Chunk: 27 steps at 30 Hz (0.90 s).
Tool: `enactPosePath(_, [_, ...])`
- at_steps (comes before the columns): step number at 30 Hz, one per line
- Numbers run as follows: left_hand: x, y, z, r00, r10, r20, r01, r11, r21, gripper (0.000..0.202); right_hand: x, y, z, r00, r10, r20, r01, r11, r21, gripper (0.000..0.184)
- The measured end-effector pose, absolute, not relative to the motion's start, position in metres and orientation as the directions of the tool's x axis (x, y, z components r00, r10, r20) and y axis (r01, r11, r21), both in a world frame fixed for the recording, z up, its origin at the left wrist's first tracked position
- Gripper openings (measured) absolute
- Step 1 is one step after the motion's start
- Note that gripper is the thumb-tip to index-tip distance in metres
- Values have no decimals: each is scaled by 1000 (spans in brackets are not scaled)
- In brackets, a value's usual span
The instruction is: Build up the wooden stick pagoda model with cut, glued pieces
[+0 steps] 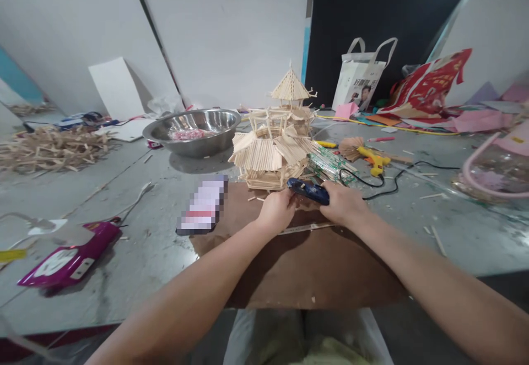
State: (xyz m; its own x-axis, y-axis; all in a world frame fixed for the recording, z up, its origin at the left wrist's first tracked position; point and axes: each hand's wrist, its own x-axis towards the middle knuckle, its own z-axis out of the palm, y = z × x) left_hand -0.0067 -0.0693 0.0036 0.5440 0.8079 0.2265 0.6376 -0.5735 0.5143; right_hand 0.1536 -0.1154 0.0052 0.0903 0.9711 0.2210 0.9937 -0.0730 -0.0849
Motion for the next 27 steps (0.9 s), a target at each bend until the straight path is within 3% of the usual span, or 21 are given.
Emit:
enactPosePath(13, [-6, -66, 3, 537, 799, 270, 730, -600, 327, 30, 149, -112, 15, 113, 979, 168, 993, -107, -41, 37])
enactPosePath(23, [-3, -66, 6, 499, 818, 286, 744, -574, 341, 24, 142, -111, 21, 139, 984, 112, 990, -134, -52, 38])
enactPosePath(27, [-7, -64, 6, 501, 812, 300, 720, -583, 377, 25, 140, -114, 23, 113, 986, 120, 987, -97, -130, 34])
